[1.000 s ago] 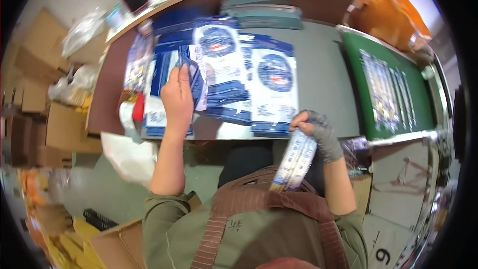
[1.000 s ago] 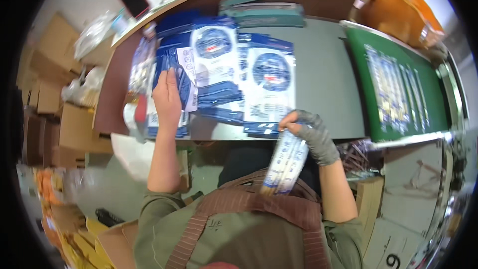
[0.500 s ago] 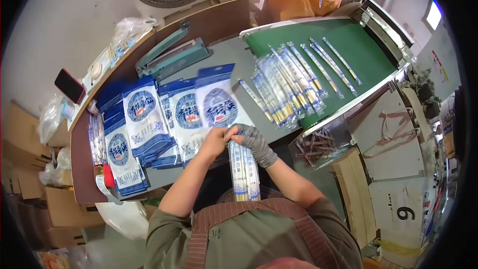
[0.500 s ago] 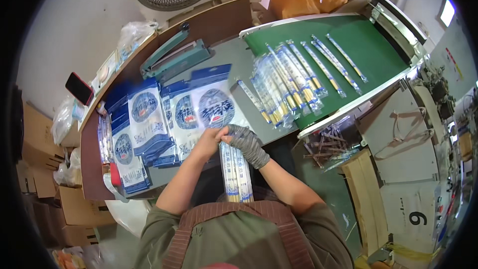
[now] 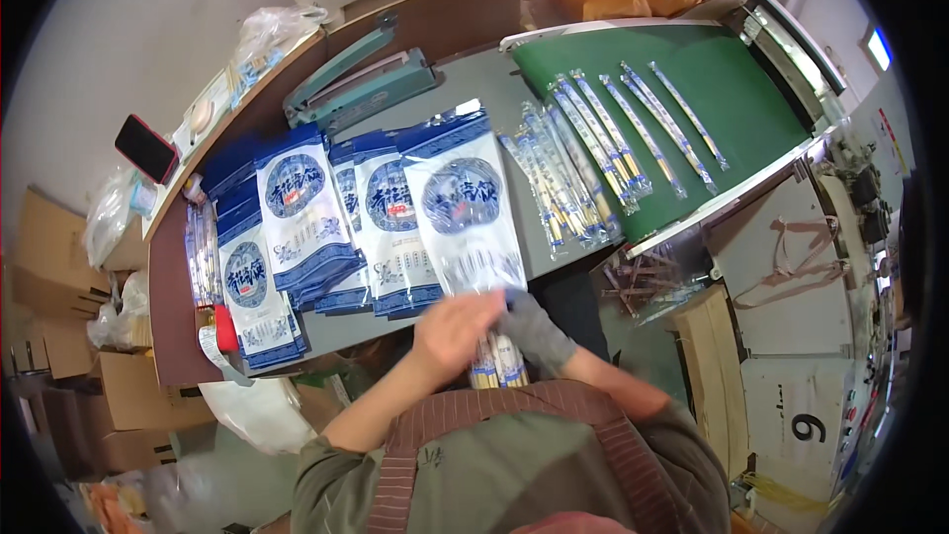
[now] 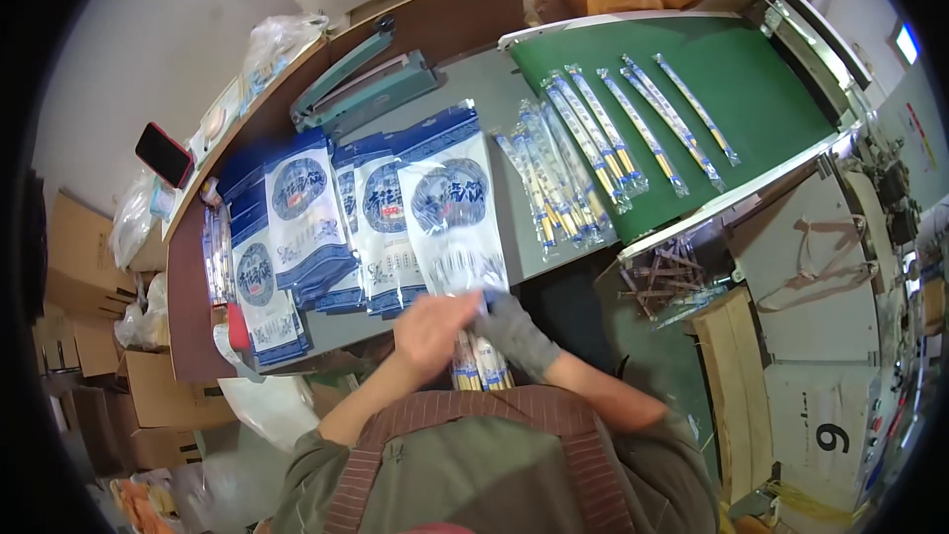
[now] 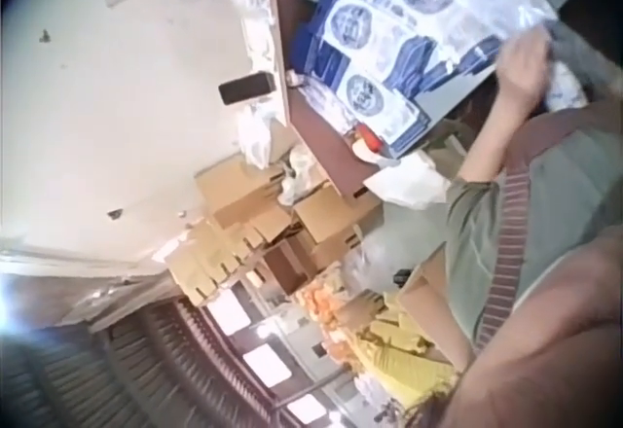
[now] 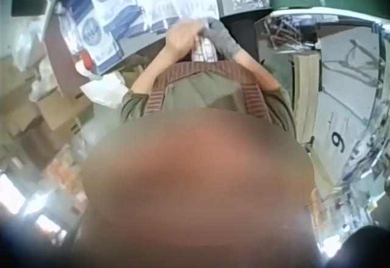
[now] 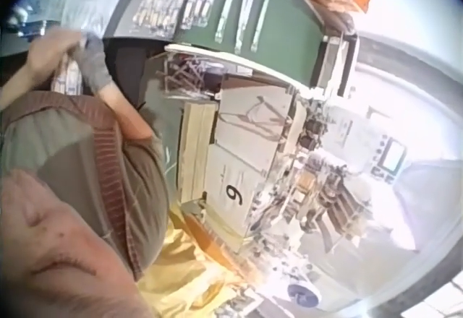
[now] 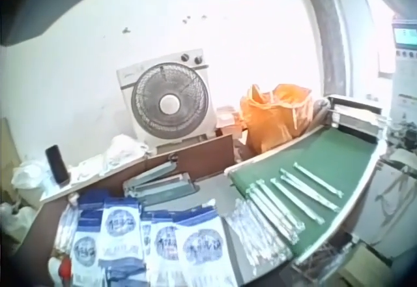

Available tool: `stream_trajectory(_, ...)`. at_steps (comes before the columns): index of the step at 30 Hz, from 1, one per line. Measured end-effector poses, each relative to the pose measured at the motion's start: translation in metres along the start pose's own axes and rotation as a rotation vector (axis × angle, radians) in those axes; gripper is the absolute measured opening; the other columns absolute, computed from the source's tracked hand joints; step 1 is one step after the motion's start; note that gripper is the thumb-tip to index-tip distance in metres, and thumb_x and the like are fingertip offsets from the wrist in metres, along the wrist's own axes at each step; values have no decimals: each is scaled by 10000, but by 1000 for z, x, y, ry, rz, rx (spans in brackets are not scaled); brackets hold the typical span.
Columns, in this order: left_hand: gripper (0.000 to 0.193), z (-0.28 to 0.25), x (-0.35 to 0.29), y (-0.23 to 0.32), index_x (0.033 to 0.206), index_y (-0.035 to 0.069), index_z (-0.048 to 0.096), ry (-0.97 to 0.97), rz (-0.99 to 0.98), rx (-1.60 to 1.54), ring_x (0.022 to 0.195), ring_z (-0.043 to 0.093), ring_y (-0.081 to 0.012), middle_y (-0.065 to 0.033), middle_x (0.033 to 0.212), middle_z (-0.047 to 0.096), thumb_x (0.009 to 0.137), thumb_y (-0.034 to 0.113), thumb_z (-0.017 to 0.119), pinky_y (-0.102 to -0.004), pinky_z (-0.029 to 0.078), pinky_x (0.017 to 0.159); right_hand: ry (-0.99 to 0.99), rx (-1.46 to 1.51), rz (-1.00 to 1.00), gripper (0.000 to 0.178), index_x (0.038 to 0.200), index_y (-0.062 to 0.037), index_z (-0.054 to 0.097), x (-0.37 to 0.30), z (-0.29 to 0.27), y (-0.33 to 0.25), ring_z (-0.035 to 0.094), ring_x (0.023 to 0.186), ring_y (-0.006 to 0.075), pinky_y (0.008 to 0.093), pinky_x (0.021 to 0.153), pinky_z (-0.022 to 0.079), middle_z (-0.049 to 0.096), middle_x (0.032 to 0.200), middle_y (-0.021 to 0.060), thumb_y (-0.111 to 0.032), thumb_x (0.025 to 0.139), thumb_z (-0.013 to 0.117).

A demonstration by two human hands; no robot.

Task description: Packaging small sealed bags containing stick-like products into a cardboard box on an assembly line.

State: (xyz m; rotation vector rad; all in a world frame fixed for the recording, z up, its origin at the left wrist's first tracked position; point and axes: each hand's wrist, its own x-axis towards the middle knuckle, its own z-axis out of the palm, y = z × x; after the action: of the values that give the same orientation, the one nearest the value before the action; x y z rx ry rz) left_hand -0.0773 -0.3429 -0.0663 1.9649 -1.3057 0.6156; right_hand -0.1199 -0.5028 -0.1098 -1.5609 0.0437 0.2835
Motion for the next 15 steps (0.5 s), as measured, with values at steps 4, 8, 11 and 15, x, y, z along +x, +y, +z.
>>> stream_trajectory(4,389,-24,-42,23,1126,-10,587,-53,-73,64,803,636,-265,-113,1077,639,742,8,642,-355,520,679,-113,-69,21,376,1064,-33,622,-67,-9,32,615,827,187,328,768,490,644,832,137,-312,819,679)
stream_trajectory(8,427,-15,-59,19,1153,13,541,-122,-485,114,816,610,-344,-163,1092,563,755,79,681,-392,507,705,322,-499,-60,626,1181,-74,408,-55,-3,18,640,795,199,341,712,505,610,940,94,-275,725,787)
stream_trajectory(11,398,9,-50,-3,1103,6,540,-63,-497,105,832,613,-362,-181,974,576,718,-7,641,-353,505,728,402,-782,-188,792,1385,-84,308,4,1,-27,602,936,397,476,776,487,609,1081,227,-72,688,682)
stream_trajectory(15,373,-18,-53,10,1063,28,535,-47,-853,-428,831,604,-268,-138,933,559,707,-51,611,-317,479,735,328,-862,-220,816,1397,-104,348,-14,1,-40,616,894,362,446,767,507,604,959,186,-140,678,733)
